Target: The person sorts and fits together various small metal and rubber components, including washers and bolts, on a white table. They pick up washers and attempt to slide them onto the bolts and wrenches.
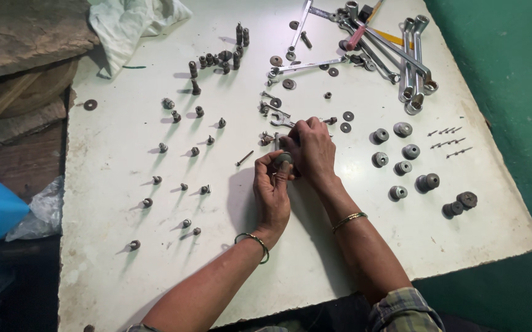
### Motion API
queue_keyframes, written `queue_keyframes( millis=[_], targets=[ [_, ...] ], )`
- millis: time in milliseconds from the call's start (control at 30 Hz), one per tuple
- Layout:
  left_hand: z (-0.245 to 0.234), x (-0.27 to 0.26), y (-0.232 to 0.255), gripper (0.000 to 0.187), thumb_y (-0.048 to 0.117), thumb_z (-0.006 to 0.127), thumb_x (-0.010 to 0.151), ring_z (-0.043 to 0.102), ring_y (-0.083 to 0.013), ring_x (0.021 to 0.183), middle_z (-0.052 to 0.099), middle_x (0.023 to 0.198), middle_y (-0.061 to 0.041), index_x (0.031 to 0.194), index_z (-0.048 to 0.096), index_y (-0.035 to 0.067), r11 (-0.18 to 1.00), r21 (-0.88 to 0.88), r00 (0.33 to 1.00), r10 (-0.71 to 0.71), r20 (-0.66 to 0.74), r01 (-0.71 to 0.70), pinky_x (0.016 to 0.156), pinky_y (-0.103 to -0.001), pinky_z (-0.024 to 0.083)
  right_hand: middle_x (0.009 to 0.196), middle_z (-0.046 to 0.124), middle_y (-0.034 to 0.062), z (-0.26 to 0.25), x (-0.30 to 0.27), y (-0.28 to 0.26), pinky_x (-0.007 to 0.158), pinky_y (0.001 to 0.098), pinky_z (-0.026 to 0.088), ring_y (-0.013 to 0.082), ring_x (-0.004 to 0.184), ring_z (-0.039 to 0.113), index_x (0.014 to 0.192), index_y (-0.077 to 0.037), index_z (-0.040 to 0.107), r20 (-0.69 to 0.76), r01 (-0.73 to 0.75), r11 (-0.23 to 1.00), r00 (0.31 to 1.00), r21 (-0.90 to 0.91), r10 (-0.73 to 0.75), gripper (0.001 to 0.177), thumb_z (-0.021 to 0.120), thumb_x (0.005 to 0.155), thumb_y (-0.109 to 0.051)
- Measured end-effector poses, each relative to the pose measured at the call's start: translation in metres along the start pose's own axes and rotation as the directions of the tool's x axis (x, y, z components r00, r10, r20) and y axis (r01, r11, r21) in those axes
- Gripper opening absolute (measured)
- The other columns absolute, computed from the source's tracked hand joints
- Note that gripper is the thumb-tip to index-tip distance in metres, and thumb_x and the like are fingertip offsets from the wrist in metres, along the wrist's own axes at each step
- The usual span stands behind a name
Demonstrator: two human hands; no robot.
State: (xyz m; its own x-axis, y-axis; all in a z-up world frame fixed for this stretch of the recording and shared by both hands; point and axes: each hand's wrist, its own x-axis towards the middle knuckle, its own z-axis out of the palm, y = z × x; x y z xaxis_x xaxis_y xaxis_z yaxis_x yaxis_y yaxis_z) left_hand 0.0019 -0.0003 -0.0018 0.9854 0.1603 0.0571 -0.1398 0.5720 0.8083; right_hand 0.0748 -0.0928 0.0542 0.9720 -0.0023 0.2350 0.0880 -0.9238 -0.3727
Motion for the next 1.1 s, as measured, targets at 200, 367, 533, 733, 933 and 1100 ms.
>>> queue_keyframes(
  millis=[200,367,533,733,933,1100],
  targets=[
    [-0.001,-0.002,0.001,0.024,0.018,0.061,0.108,0.056,-0.0079,0.092,0.061,0.111,-0.002,0.126,0.056,0.002,1.0,-0.001,1.0,-0.001,0.02,0.001,0.083,-0.024,0.051,0.097,0.065,0.0134,0.003,-0.009,0.006,0.076,0.045,0.054,0.0312,0.091,0.062,0.098,-0.002,0.067,-0.037,0.072,0.993,0.996,-0.098,-0.076,0.018,0.074,0.084,-0.01],
    [-0.001,-0.001,0.002,0.025,0.017,0.062,0.106,0.057,-0.0078,0.09,0.062,0.11,-0.003,0.124,0.055,0.002,1.0,0.02,1.0,0.004,0.029,-0.005,0.08,-0.024,0.051,0.1,0.065,0.015,-0.006,-0.009,0.012,0.078,0.0463,0.054,0.0325,0.092,0.062,0.099,-0.001,0.068,0.003,0.061,0.99,0.998,-0.126,-0.061,0.014,0.071,0.086,-0.006],
    [-0.001,-0.001,0.003,0.025,0.017,0.062,0.106,0.059,-0.0081,0.091,0.063,0.109,-0.004,0.124,0.056,0.001,0.999,0.044,1.0,-0.006,0.03,0.005,0.08,-0.025,0.053,0.103,0.064,0.0165,-0.012,-0.007,0.023,0.084,0.0469,0.053,0.0343,0.095,0.061,0.096,-0.001,0.069,0.081,0.088,0.992,0.993,-0.085,-0.082,0.01,0.069,0.09,-0.008],
    [-0.001,-0.002,0.005,0.026,0.018,0.062,0.105,0.061,-0.0085,0.091,0.064,0.107,-0.004,0.124,0.056,0.001,0.998,0.063,0.999,-0.02,0.042,0.017,0.08,-0.024,0.053,0.103,0.062,0.017,-0.025,-0.01,0.025,0.083,0.0464,0.052,0.0339,0.097,0.059,0.097,-0.001,0.068,0.158,0.04,0.994,0.987,-0.099,-0.024,0.014,0.072,0.088,-0.012],
    [-0.001,-0.002,0.007,0.027,0.019,0.063,0.105,0.06,-0.008,0.091,0.064,0.106,-0.004,0.125,0.057,0.001,0.996,0.086,0.998,-0.021,0.057,0.016,0.08,-0.024,0.053,0.097,0.064,0.0132,-0.044,-0.01,0.025,0.085,0.0456,0.051,0.0321,0.094,0.058,0.095,-0.004,0.069,0.236,-0.018,0.999,0.971,-0.05,0.029,0.023,0.081,0.084,-0.021],
    [-0.001,-0.002,0.008,0.028,0.019,0.063,0.106,0.059,-0.008,0.088,0.065,0.106,-0.004,0.125,0.057,0.001,0.992,0.122,0.998,-0.032,0.058,0.025,0.081,-0.023,0.052,0.097,0.064,0.0128,-0.05,-0.017,0.034,0.078,0.0443,0.053,0.0307,0.087,0.064,0.098,-0.006,0.071,0.242,0.052,0.997,0.968,0.05,-0.062,0.019,0.075,0.08,-0.008]
  ],
)
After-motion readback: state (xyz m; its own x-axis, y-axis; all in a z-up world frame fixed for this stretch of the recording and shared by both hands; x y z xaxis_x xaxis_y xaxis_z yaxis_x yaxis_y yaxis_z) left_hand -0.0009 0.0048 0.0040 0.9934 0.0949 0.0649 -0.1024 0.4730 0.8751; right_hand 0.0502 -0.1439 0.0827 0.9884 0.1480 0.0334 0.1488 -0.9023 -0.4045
